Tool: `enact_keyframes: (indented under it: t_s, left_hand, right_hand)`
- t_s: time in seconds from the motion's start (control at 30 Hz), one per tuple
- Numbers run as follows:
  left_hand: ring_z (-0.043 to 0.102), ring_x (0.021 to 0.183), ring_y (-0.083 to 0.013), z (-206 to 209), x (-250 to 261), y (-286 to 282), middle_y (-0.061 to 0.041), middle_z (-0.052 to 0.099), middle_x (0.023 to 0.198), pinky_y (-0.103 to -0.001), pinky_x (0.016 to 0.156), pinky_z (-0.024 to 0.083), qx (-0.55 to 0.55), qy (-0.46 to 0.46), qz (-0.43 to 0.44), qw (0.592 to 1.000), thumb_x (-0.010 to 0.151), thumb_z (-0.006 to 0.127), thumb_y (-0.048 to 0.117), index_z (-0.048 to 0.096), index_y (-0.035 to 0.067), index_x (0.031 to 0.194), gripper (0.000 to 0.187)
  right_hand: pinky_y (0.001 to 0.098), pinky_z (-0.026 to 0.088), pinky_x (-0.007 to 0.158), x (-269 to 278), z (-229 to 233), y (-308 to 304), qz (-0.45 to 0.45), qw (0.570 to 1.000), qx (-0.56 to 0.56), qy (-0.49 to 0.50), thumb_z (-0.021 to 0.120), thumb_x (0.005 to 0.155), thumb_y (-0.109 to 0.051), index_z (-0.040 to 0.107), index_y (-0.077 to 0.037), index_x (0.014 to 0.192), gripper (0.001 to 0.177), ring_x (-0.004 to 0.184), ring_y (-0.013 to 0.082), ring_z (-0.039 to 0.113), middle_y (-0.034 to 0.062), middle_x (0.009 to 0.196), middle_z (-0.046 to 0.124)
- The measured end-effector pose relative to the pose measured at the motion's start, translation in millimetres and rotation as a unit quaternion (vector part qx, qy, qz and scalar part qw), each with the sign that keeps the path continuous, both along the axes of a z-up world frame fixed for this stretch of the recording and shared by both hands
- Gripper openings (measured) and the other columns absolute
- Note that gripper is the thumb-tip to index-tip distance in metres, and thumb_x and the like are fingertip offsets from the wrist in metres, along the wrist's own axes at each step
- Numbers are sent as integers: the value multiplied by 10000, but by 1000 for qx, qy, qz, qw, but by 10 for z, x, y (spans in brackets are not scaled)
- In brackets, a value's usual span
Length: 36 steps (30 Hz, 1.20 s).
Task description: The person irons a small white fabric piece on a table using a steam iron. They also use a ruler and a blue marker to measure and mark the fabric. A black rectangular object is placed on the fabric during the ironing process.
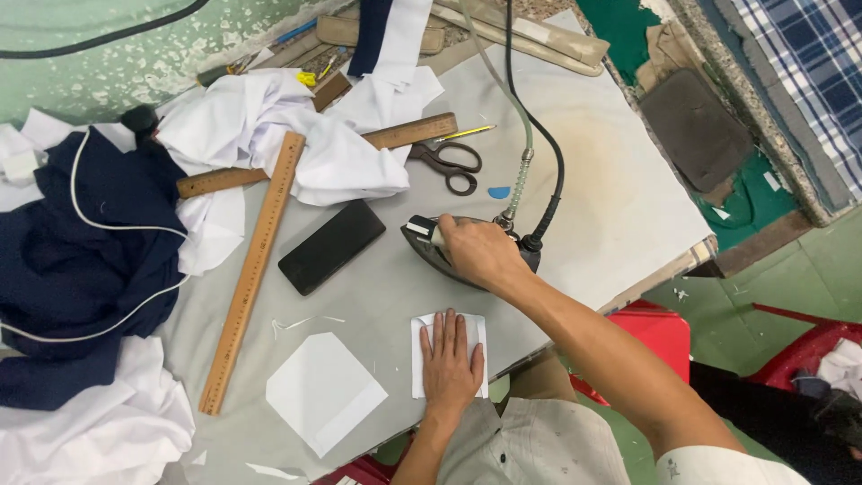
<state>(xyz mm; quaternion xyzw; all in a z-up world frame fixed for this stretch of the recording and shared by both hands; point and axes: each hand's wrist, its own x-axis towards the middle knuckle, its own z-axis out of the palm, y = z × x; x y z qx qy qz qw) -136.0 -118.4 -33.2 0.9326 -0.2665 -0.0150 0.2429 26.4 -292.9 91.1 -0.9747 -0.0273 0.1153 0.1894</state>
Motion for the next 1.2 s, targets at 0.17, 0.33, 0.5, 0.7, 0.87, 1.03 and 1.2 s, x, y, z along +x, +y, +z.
enact_keyframes:
  t_s: [0.17, 0.33, 0.5, 0.7, 0.87, 1.03, 1.2]
  left_hand:
    - [357, 1473, -406, 6, -12, 1, -255, 458, 1535, -602, 1206, 216, 1, 13, 30, 999, 992, 586, 324, 523, -69, 1410, 578]
    - [374, 1471, -370, 18, -6, -28, -212, 480, 1537, -578, 1226, 214, 4, 7, 36, 999, 988, 594, 329, 548, -52, 1401, 564]
    - [368, 1481, -358, -64, -59, -55, -189, 470, 1553, -561, 1238, 206, 33, 9, 45, 998, 989, 593, 346, 553, -37, 1411, 572]
    - [343, 1497, -345, -86, -93, -52, -171, 445, 1577, -554, 1244, 189, 46, 24, 38, 998, 982, 586, 386, 555, 41, 1445, 578]
    - [320, 1509, -342, -38, -30, -9, -172, 425, 1596, -549, 1248, 188, 45, 36, 16, 998, 970, 602, 403, 542, 46, 1461, 610]
    - [306, 1492, -367, -142, -84, -3, -178, 410, 1586, -596, 1208, 176, 48, 56, 15, 997, 913, 618, 473, 530, 53, 1473, 705]
    - [301, 1516, -365, -114, -76, -30, -180, 400, 1611, -598, 1227, 181, 50, 55, 13, 997, 942, 608, 478, 519, 39, 1482, 702]
  right_hand:
    - [511, 559, 629, 44, 42, 13, 30, 999, -6, 21, 631, 915, -158, 533, 20, 1062, 251, 734, 434, 693, 229, 844, 698]
    - [510, 560, 632, 19, -27, -99, 62, 998, -14, 16, 639, 924, -178, 519, 22, 1052, 267, 733, 427, 695, 233, 825, 693]
    - [508, 565, 617, -313, -10, -489, 109, 994, -21, 14, 640, 921, -179, 523, 16, 1052, 263, 744, 420, 700, 226, 870, 695]
    - [475, 584, 596, -658, 141, -917, 90, 995, -20, 25, 699, 885, -285, 535, 24, 1217, 482, 762, 395, 715, 219, 966, 705]
    - [439, 581, 849, -1140, 215, -1204, 93, 988, -13, -122, 722, 868, -269, 506, 14, 1368, 614, 1058, 361, 671, 211, 1256, 672]
    - [405, 383, 1161, -1456, 260, -1408, 211, 942, -259, -29, 665, 791, -119, 413, 8, 1522, 784, 1427, 354, 431, 221, 1616, 417]
    - [414, 504, 1018, -1206, 329, -1362, 201, 963, -175, -36, 653, 758, -132, 467, 59, 1472, 763, 1257, 369, 585, 254, 1440, 562]
